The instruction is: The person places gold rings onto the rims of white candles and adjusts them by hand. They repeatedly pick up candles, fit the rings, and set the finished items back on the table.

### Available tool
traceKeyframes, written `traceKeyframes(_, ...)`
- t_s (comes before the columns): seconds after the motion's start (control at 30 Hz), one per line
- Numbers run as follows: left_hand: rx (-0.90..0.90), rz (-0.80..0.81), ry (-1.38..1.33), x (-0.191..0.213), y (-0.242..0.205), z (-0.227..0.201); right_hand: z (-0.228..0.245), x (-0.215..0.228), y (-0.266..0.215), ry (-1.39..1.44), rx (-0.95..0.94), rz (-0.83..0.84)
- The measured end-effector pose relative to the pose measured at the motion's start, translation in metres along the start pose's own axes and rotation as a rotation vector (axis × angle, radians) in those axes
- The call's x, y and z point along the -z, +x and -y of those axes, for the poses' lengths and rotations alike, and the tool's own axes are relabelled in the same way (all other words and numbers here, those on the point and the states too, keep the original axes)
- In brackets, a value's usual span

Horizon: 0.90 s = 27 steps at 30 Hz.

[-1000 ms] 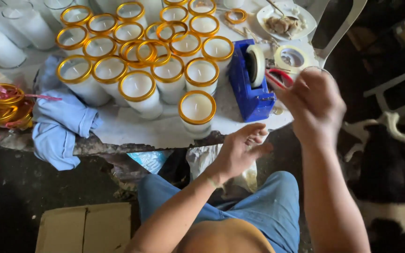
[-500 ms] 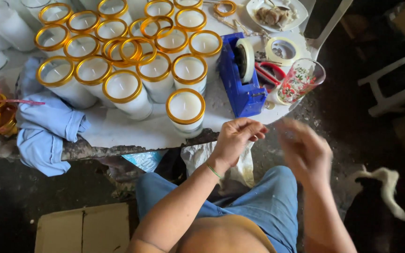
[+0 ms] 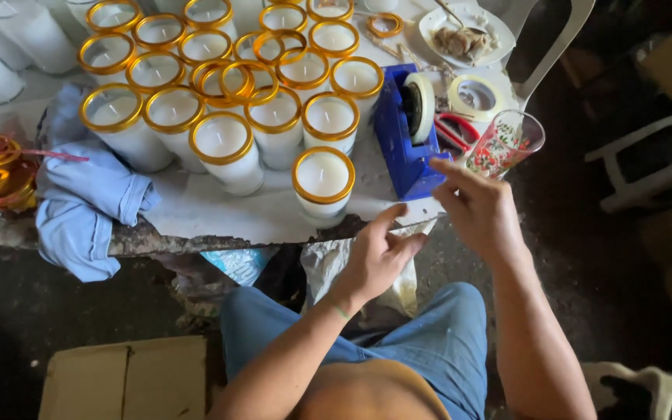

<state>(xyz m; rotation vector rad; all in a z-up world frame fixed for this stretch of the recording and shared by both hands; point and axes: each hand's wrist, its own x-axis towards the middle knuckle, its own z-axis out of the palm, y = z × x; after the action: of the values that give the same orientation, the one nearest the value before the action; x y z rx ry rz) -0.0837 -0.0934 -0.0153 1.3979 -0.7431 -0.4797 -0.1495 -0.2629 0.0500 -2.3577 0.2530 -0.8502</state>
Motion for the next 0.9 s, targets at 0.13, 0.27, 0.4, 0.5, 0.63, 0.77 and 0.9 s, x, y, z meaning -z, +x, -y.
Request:
traceKeyframes(0.13, -0.272, -0.141, 0.116, 0.025, -0.009, -0.033, 0.013, 0.006, -0.02, 0.149, 0.145, 0.06)
traceKeyframes(0.27, -0.325, -0.135, -0.066, 0.035, -0.015, -0.04, 0.041, -0.004, -0.023, 0.232, 0.226, 0.132)
traceKeyframes(0.4, -0.441, -0.327, -0.009, 0.053, -0.03, -0.062, 0.086, -0.011, -0.016, 0.243, 0.317, 0.22)
traceKeyframes(0.5, -0.452, -0.526, -0.038, 0.078, -0.034, -0.055, 0.092, -0.004, -0.02, 0.17, 0.328, 0.193)
traceKeyframes(0.63, -0.36, -0.73, -0.307, 0.113, -0.024, -0.038, 0.077, 0.004, -0.048, 0.157, 0.269, 0.119)
traceKeyframes(0.77, -0.448, -0.61, -0.35, 0.126, -0.003, -0.015, 0.067, -0.001, -0.055, 0.209, 0.315, 0.104)
traceKeyframes(0.9, -0.461, -0.421, -0.445, 0.127, 0.021, -0.003, 0.058, -0.002, -0.056, 0.191, 0.249, 0.105)
